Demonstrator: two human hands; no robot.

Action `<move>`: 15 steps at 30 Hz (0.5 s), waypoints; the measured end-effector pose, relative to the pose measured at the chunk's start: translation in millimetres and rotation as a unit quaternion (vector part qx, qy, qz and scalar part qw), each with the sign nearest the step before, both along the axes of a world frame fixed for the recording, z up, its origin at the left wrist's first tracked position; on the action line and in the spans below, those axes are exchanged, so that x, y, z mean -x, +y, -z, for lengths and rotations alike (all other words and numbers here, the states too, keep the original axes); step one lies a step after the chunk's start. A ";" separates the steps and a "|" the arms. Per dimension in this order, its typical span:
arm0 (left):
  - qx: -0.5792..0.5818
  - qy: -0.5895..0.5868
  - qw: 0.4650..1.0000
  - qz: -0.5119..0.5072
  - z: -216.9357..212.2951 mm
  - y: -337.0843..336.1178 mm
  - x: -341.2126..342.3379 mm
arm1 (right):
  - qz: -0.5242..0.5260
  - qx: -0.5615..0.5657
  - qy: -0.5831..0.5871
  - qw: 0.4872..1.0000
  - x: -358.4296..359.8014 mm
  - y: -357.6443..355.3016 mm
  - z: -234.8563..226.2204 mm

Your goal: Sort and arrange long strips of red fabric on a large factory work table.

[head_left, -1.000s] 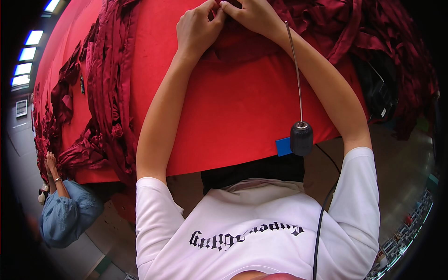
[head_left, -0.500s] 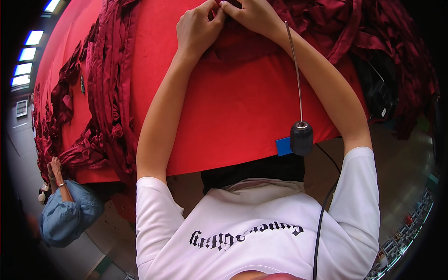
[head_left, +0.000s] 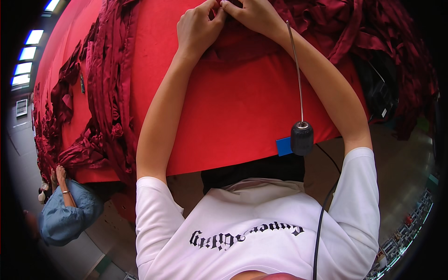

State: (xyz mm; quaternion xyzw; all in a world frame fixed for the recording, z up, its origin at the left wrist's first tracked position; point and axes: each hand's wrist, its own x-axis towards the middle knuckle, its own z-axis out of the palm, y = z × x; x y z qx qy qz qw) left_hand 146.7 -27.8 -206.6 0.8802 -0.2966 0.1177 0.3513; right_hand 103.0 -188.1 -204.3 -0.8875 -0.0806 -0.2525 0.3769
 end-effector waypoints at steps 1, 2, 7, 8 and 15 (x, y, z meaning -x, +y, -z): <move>0.002 -0.002 1.000 0.000 -0.3 -0.4 0.4 | 0.000 0.000 0.000 1.000 -0.9 -0.6 1.6; 0.002 -0.003 1.000 0.000 -0.7 -0.6 0.7 | 0.000 -0.002 -0.001 1.000 -2.6 -1.3 4.3; -0.001 0.002 1.000 -0.001 -0.1 1.1 0.5 | 0.001 0.001 -0.001 1.000 1.1 1.6 -0.5; -0.001 0.002 1.000 -0.001 0.0 1.8 0.3 | -0.001 0.000 0.001 1.000 1.1 2.2 -0.9; 0.005 -0.003 1.000 0.000 0.2 -0.5 0.6 | -0.003 -0.005 -0.007 1.000 1.6 0.7 -0.4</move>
